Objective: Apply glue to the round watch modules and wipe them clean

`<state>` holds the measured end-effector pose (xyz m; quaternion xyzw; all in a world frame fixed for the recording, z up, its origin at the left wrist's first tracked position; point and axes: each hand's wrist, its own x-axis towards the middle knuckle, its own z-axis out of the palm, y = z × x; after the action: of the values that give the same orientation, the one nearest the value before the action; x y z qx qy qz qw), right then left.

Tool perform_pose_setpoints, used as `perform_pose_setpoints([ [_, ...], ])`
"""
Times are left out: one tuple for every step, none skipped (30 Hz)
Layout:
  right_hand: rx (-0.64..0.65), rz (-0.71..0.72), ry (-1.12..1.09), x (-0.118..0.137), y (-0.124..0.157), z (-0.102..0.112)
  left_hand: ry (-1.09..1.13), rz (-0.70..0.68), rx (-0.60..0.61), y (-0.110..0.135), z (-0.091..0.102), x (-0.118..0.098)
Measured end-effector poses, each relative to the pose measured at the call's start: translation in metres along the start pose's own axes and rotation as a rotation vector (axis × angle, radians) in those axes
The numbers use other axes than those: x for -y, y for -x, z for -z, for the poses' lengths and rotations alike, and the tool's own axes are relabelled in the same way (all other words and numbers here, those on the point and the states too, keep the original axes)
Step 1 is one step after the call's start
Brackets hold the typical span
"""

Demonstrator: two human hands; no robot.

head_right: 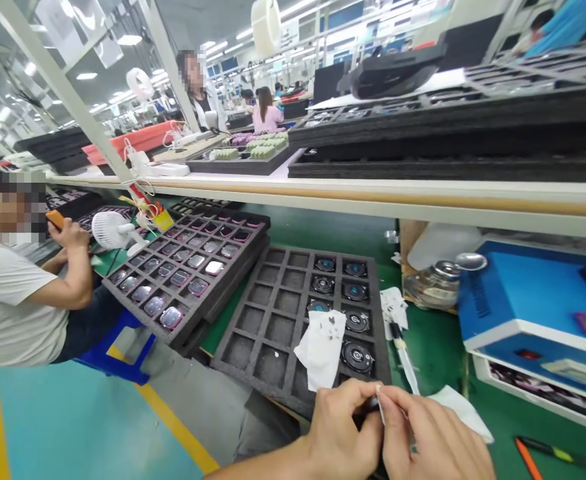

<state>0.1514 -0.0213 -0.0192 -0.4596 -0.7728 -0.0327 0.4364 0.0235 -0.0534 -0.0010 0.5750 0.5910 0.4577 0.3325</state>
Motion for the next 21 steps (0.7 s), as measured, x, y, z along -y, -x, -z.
perform_pose_setpoints([
  [0.009,0.039,0.082,0.003,-0.006,0.004,0.012,-0.012,0.003,0.0,0.0,0.001],
  [0.018,0.064,0.163,0.003,-0.012,0.006,0.029,-0.025,0.007,0.0,0.001,0.001],
  [0.045,0.053,0.223,0.001,-0.017,0.009,0.047,-0.037,-0.001,0.0,0.001,0.003],
  [0.108,0.03,0.254,-0.004,-0.021,0.011,0.061,-0.045,-0.016,-0.001,0.001,0.004],
  [0.12,-0.021,0.253,-0.011,-0.024,0.013,0.075,-0.047,-0.026,-0.002,0.0,0.006],
  [0.119,-0.093,0.239,-0.018,-0.025,0.016,0.083,-0.05,-0.034,-0.004,-0.001,0.009],
  [0.11,-0.179,0.212,-0.025,-0.025,0.018,0.083,-0.061,-0.033,-0.007,-0.003,0.012],
  [0.084,-0.256,0.163,-0.03,-0.024,0.021,0.084,-0.067,-0.036,-0.01,-0.004,0.014],
  [0.039,-0.343,0.11,-0.033,-0.023,0.023,0.09,-0.074,-0.038,-0.012,-0.006,0.017],
  [0.004,-0.423,0.044,-0.034,-0.021,0.025,0.093,-0.082,-0.034,-0.014,-0.007,0.019],
  [-0.025,-0.5,-0.034,-0.032,-0.019,0.026,0.092,-0.087,-0.028,-0.015,-0.008,0.02],
  [-0.046,-0.574,-0.111,-0.029,-0.018,0.028,0.087,-0.09,-0.022,-0.015,-0.009,0.021],
  [-0.057,-0.642,-0.186,-0.026,-0.017,0.029,0.082,-0.094,-0.017,-0.015,-0.009,0.021],
  [-0.062,-0.704,-0.257,-0.022,-0.016,0.029,0.076,-0.098,-0.014,-0.015,-0.009,0.02],
  [-0.062,-0.757,-0.324,-0.019,-0.016,0.03,0.071,-0.102,-0.014,-0.014,-0.009,0.02],
  [-0.059,-0.8,-0.386,-0.016,-0.015,0.03,0.067,-0.107,-0.016,-0.014,-0.009,0.019],
  [-0.051,-0.834,-0.447,-0.014,-0.015,0.03,0.062,-0.112,-0.018,-0.014,-0.009,0.019],
  [-0.04,-0.859,-0.502,-0.011,-0.014,0.03,0.057,-0.115,-0.02,-0.014,-0.009,0.018],
  [-0.026,-0.878,-0.551,-0.01,-0.014,0.03,0.051,-0.117,-0.023,-0.014,-0.009,0.018],
  [-0.017,-0.894,-0.589,-0.007,-0.014,0.029,0.047,-0.118,-0.023,-0.014,-0.009,0.018],
  [-0.012,-0.906,-0.618,-0.005,-0.014,0.029,0.043,-0.121,-0.021,-0.014,-0.009,0.018],
])
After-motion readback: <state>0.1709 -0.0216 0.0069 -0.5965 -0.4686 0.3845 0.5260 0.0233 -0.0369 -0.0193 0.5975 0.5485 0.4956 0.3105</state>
